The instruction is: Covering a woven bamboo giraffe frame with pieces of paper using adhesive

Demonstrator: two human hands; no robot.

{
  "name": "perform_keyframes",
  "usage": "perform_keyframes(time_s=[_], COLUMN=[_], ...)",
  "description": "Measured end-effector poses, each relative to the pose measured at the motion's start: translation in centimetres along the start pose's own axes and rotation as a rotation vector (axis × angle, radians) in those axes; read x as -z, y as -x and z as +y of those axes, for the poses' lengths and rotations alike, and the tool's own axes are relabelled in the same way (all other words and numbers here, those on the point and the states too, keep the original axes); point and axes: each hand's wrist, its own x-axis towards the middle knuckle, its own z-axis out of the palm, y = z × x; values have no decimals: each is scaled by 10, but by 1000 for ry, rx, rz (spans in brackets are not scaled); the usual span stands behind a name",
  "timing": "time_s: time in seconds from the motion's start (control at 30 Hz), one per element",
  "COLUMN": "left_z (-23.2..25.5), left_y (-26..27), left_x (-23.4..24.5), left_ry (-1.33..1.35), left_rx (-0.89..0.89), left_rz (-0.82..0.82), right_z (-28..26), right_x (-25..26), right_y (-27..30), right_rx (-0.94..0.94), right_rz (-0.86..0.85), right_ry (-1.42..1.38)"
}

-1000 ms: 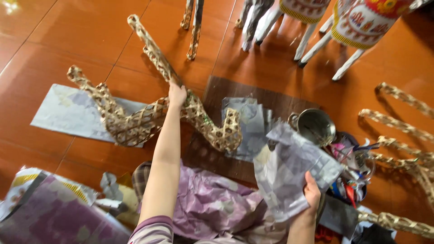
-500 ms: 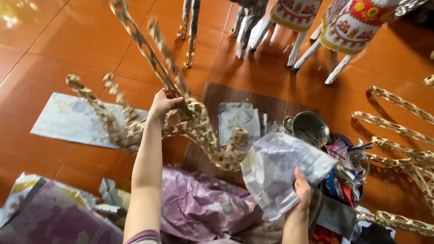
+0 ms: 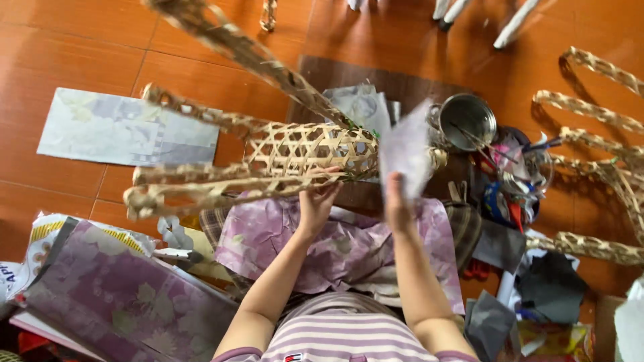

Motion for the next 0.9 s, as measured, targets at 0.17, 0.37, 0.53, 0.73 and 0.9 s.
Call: perform_keyframes(time_s=[0.17,0.37,0.53,0.73,0.9], left_z=[5,2,60,42,8], left_y=[19,-18,-87,-114,-105], left_x=[-3,45,60,64,59], left_ry=[647,408,-129,-373,-260], left_rx=[298,102,-28,-136,-169], left_rz=[5,-191,-221,-387,-313], right_z=[-73,-22,-31,-24,-25], right_x=[-36,-54,-44,-41,-43], right_y=[62,22,34,18,13], right_rx=[1138,1359,1372,1341,1286], right_rz=[-752,-516,-517,-576,-707], right_ry=[-495,135,244,213,172])
